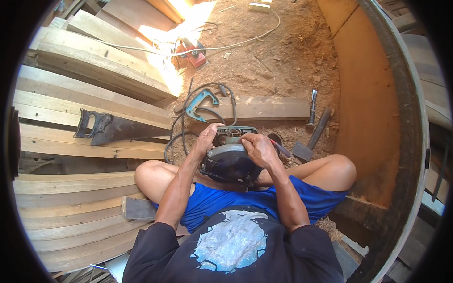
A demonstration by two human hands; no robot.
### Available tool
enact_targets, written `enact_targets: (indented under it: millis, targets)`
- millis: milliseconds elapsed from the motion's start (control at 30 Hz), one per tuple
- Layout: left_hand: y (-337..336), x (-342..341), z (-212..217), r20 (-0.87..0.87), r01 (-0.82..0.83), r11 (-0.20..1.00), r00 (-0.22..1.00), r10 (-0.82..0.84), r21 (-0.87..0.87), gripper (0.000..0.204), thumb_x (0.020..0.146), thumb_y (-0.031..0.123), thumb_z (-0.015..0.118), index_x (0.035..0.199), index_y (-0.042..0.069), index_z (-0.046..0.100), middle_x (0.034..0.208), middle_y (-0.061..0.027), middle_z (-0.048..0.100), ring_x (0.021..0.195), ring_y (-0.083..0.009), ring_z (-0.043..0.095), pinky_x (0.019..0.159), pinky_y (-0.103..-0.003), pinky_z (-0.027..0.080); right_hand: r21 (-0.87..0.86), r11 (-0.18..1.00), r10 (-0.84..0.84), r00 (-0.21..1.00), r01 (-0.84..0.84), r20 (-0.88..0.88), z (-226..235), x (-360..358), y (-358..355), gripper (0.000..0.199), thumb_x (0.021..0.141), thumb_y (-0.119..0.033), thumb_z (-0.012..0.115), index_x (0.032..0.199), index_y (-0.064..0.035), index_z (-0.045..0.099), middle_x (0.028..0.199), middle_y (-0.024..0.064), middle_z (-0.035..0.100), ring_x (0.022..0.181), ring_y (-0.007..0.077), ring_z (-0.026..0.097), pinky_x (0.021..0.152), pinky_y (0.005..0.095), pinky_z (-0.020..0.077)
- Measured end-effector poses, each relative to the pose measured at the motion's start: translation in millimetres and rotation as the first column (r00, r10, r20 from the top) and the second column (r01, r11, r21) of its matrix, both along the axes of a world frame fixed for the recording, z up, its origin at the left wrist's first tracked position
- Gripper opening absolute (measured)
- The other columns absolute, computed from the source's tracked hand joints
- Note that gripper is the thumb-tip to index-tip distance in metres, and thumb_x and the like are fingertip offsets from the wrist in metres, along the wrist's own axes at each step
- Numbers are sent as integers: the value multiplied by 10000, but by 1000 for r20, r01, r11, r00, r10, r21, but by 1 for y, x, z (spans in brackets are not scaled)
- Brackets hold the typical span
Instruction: The person unscrews the base of a circular saw and manipulates the internal wires and components.
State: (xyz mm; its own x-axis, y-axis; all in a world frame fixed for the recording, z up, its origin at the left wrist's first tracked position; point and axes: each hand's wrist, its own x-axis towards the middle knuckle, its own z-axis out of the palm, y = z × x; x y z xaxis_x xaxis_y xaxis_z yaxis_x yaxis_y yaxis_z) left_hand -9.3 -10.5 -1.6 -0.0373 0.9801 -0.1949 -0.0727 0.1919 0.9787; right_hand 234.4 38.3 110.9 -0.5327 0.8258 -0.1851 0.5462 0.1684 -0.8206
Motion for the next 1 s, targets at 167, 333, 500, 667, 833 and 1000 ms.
enact_targets:
  millis: [167,333,500,667,833,1000]
  targets:
    - [-7,-9,-8,52,4,1000,999,-2,-25,325,1154,293,488,1314,44,624,1130,-33,680,973,-78,616,850,-259,526,-68,994,86,996,-84,23,17,-3,-2,238,1019,-173,621,1087,0,770,925,179,770,839,275,739,778,404,555]
    - [-11,3,-1,160,-215,975,962,220,-48,254,1130,222,536,1283,28,593,1118,-12,614,1013,-83,536,929,-276,475,-166,984,57,998,-59,-15,20,9,17,265,1013,-158,597,1129,26,746,912,167,782,848,259,748,811,383,568]
    - [-11,5,-2,278,-222,970,930,242,-103,287,1123,220,552,1310,2,558,1159,-35,628,1065,-97,570,963,-272,484,44,989,-143,984,139,103,25,5,54,345,989,-255,589,1108,21,760,1034,240,776,1030,394,750,919,463,564]
    - [-12,8,14,391,-177,979,898,204,-103,330,1117,209,556,1357,-15,522,1250,-153,703,1132,-166,654,1044,-338,525,-52,999,23,970,-11,241,-13,-20,82,435,1003,-331,590,1178,33,751,1085,268,767,1031,405,747,941,467,558]
    - [-15,9,22,493,-126,987,856,158,-98,382,1102,208,585,1402,-16,511,1262,-170,712,1128,-201,701,1011,-356,566,-409,911,108,988,-53,112,-58,-49,103,569,1053,-443,560,1183,80,741,1136,210,795,988,339,764,920,489,561]
    - [-13,5,32,507,-37,999,861,45,-28,414,1101,226,580,1420,-32,517,1268,-167,716,1108,-196,714,991,-350,582,-855,518,-317,936,37,-152,-99,-73,115,261,1092,-235,583,1127,0,690,970,136,796,822,183,745,748,344,614]
